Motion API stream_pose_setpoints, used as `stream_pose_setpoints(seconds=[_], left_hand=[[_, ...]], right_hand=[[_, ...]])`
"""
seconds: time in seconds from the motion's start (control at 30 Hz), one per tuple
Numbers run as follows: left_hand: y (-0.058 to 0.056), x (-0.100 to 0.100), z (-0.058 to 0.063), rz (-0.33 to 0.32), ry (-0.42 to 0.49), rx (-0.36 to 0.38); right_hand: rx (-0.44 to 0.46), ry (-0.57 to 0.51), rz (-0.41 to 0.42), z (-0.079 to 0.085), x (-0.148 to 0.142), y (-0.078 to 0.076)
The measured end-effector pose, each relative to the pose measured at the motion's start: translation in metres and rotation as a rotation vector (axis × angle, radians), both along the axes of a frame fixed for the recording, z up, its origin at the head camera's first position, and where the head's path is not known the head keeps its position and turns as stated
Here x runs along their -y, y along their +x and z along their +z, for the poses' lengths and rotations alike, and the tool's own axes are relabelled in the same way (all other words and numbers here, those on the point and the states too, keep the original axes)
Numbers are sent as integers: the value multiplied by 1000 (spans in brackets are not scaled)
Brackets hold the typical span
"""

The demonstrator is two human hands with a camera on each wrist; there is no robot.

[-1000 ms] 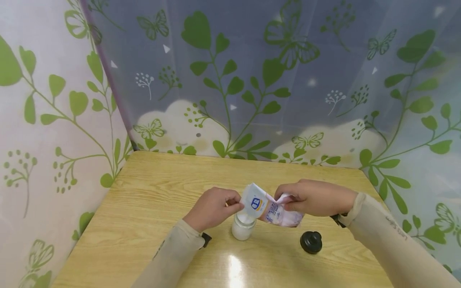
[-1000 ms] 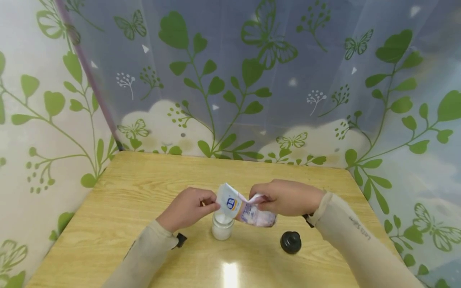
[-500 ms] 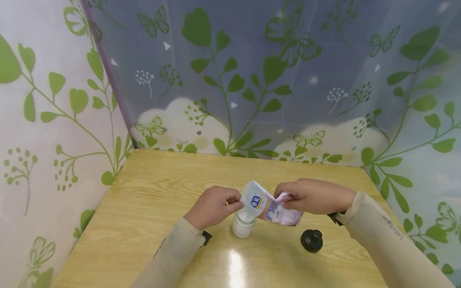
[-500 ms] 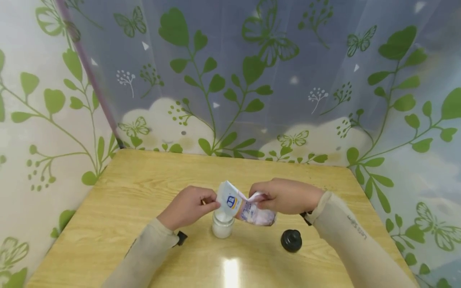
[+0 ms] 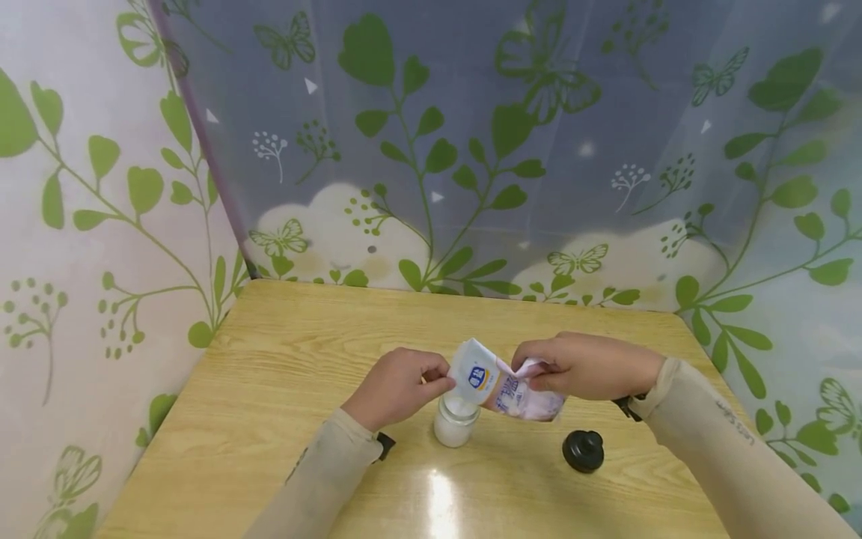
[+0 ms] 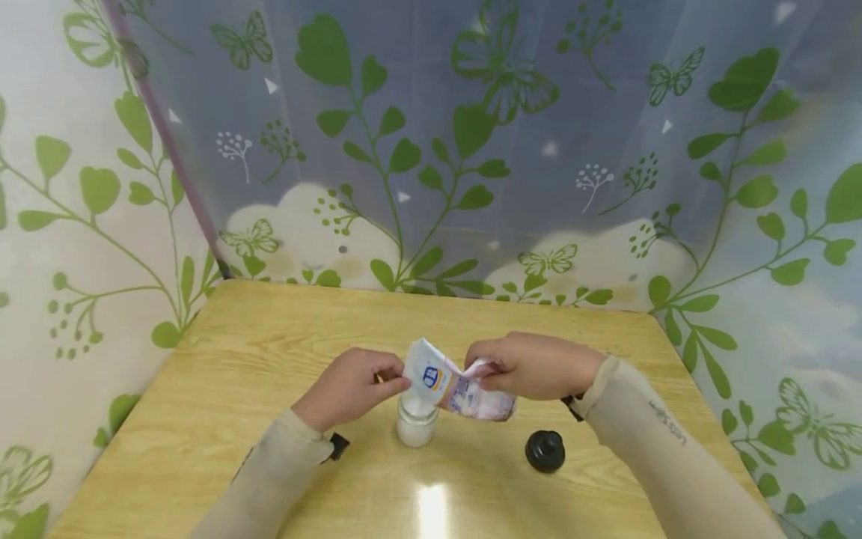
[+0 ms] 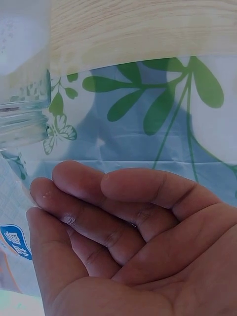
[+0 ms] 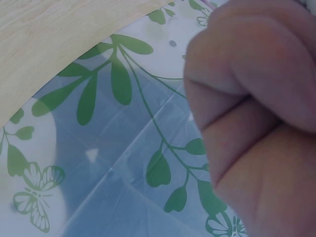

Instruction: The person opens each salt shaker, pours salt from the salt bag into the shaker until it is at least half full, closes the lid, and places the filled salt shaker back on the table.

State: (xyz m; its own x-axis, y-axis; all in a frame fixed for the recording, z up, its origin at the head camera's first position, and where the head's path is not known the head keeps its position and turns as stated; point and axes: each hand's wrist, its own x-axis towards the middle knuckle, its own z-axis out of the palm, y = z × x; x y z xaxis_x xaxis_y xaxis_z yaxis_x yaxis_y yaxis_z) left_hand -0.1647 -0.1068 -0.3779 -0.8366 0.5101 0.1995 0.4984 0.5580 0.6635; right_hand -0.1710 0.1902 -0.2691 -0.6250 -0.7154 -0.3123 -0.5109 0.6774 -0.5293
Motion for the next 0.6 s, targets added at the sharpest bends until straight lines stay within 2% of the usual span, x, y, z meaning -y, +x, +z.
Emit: stream_pose_setpoints(seconds=[0.6], left_hand=[[2,-1,4,11,5,-11]], right_hand=[[21,-61,23,1,-7,-1]])
